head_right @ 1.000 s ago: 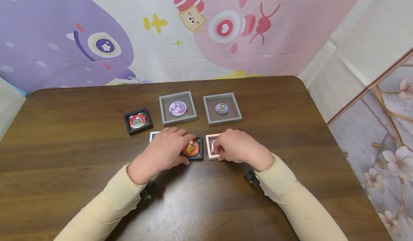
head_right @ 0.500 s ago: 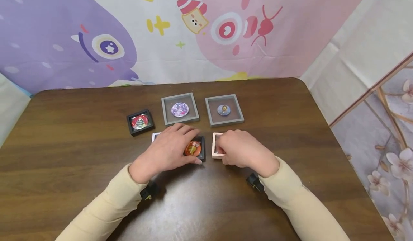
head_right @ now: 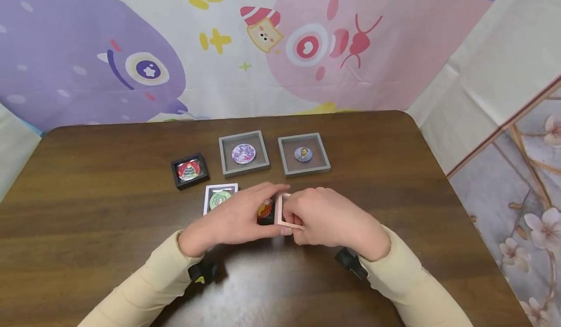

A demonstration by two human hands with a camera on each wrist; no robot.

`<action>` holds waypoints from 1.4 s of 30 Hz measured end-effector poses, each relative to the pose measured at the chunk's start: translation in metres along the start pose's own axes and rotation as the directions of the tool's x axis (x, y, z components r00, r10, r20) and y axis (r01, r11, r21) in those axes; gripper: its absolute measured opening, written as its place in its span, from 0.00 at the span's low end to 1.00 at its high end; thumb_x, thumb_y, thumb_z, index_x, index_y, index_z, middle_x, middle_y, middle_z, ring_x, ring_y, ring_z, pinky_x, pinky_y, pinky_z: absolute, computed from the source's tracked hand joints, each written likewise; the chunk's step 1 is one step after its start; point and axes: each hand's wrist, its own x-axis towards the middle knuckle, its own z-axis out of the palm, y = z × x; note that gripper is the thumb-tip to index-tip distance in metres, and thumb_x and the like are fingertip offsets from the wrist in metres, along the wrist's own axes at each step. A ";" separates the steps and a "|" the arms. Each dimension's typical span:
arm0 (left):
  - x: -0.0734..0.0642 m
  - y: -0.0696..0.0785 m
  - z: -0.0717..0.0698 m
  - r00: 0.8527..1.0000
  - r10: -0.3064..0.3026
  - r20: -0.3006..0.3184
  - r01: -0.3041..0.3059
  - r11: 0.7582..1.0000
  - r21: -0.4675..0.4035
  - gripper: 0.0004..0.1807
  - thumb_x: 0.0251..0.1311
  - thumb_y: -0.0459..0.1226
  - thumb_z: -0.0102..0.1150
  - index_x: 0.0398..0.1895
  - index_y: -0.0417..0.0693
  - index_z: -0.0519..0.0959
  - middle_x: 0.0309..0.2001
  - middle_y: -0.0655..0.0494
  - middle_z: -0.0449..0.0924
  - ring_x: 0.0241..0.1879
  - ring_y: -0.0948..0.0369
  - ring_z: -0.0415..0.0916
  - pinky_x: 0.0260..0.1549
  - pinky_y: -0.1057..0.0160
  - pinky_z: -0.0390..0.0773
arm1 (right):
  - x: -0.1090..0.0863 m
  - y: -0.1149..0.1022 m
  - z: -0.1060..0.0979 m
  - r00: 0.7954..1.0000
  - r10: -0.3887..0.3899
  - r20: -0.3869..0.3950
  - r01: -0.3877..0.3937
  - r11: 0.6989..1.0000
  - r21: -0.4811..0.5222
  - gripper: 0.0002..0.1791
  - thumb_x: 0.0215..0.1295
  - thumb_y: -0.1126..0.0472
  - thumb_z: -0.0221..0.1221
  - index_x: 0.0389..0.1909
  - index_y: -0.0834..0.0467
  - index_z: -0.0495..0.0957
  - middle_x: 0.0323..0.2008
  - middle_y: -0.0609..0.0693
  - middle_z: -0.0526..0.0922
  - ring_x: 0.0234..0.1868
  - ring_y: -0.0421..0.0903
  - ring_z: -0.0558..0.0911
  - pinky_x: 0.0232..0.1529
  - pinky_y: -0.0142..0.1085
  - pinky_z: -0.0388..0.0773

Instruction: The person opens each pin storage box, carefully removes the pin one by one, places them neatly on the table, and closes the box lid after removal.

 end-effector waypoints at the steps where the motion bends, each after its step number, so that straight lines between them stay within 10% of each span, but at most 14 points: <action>1: 0.000 0.000 0.000 1.000 0.013 0.002 -0.013 1.000 -0.028 0.42 0.57 0.63 0.63 0.69 0.50 0.69 0.57 0.60 0.75 0.48 0.63 0.75 0.47 0.64 0.76 | 0.000 0.000 0.000 1.000 -0.002 0.003 0.002 1.000 0.008 0.17 0.40 0.69 0.65 0.20 0.46 0.68 0.20 0.38 0.67 0.21 0.33 0.64 0.22 0.29 0.64; 33: 0.004 -0.006 0.000 0.992 -0.043 -0.118 -0.003 0.931 -0.365 0.32 0.44 0.44 0.79 0.55 0.45 0.81 0.47 0.59 0.80 0.44 0.67 0.79 0.46 0.67 0.80 | 0.000 -0.004 0.000 0.993 -0.073 -0.088 0.074 0.997 0.010 0.17 0.45 0.73 0.64 0.25 0.49 0.71 0.24 0.39 0.66 0.26 0.35 0.65 0.27 0.29 0.67; 42: 0.004 -0.006 0.001 0.990 -0.090 -0.110 0.024 0.868 -0.496 0.31 0.43 0.39 0.78 0.54 0.42 0.80 0.47 0.56 0.81 0.43 0.68 0.82 0.44 0.64 0.82 | 0.000 -0.004 0.002 0.979 -0.129 -0.156 0.132 0.991 0.006 0.17 0.43 0.75 0.61 0.26 0.51 0.70 0.25 0.41 0.67 0.27 0.35 0.65 0.29 0.28 0.67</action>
